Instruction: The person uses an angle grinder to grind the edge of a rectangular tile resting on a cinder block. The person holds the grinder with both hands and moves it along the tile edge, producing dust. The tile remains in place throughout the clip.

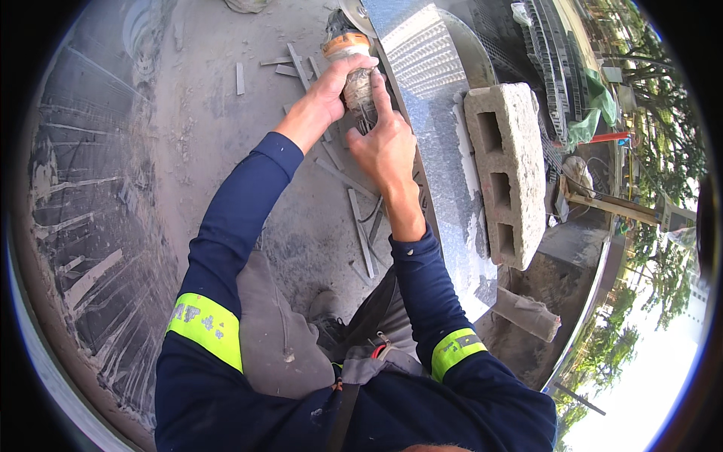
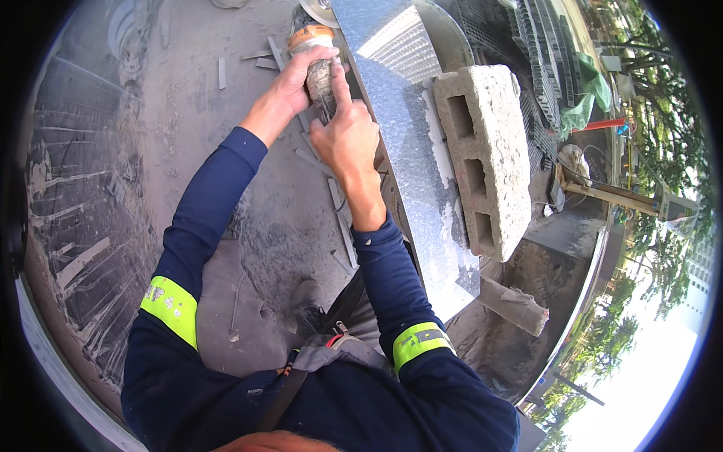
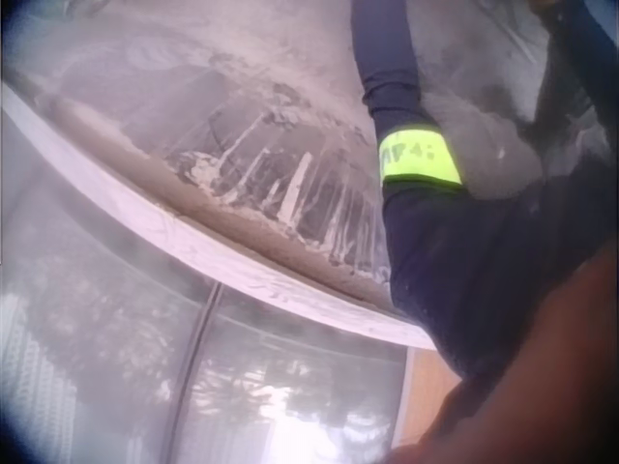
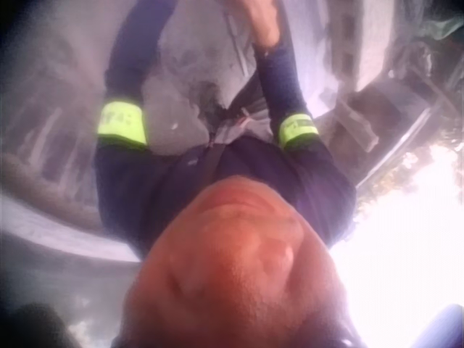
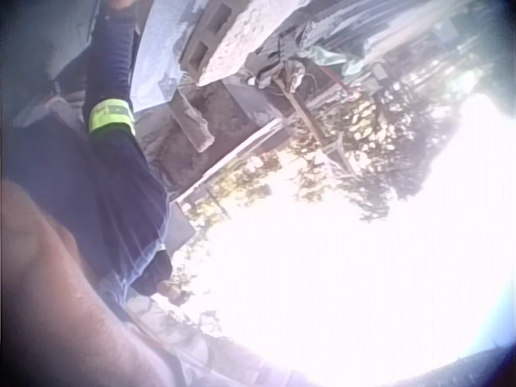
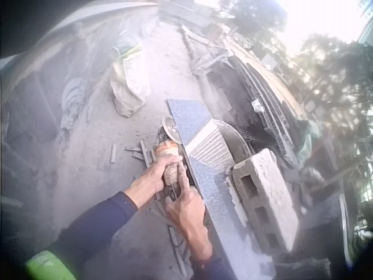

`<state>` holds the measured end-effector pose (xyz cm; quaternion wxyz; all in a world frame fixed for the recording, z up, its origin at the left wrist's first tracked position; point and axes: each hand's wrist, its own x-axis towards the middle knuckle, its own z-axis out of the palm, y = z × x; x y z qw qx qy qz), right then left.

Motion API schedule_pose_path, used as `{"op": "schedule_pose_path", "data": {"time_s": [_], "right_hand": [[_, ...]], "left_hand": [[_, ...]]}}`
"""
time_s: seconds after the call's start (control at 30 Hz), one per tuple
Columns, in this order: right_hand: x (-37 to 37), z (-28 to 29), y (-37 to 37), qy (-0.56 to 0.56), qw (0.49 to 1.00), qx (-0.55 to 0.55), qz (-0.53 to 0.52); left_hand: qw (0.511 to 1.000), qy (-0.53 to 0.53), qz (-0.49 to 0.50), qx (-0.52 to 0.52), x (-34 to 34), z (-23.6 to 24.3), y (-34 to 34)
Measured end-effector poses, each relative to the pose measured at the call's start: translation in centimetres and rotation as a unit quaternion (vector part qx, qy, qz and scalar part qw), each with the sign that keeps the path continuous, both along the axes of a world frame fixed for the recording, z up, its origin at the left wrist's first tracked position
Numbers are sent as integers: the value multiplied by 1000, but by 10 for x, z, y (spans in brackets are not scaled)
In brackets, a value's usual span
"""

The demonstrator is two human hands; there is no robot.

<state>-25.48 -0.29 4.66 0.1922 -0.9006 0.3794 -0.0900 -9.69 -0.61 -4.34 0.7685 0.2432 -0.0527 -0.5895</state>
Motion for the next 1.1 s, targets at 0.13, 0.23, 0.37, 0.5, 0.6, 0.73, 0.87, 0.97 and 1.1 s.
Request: {"op": "schedule_pose_path", "data": {"time_s": [0.13, 0.23, 0.37, 0.5, 0.6, 0.73, 0.87, 0.97, 1.1], "right_hand": [[-25, -3, 9, -19, 1000, -2, 16], [-38, -1, 18, -5, 1000, 18, 3], [-20, 1, 8, -13, 1000, 1, 8], [1, -7, -2, -23, 1000, -15, 6], [-11, 0, 4, -10, 1000, 0, 1], [-38, 1, 17, -22, 1000, 12, 7], [-58, -1, 24, -24, 1000, 6, 15], [-63, 1, 24, -30, 999, 5, 18], [-66, 2, 23, -33, 999, 5, 22]], "left_hand": [[1000, 25, 1, -3, -27, 7, 21], [999, 32, 12, 8, -42, 8, 32], [1000, 16, 4, -7, -23, 11, 17], [1000, 11, -8, -7, 1, 0, 5], [1000, 22, -15, -16, -11, 2, 10], [1000, 20, -20, -13, -37, 3, 30], [999, 24, -11, -17, -59, 5, 43], [999, 38, -14, -13, -65, 11, 46], [999, 38, -16, -10, -68, 7, 45]]}}
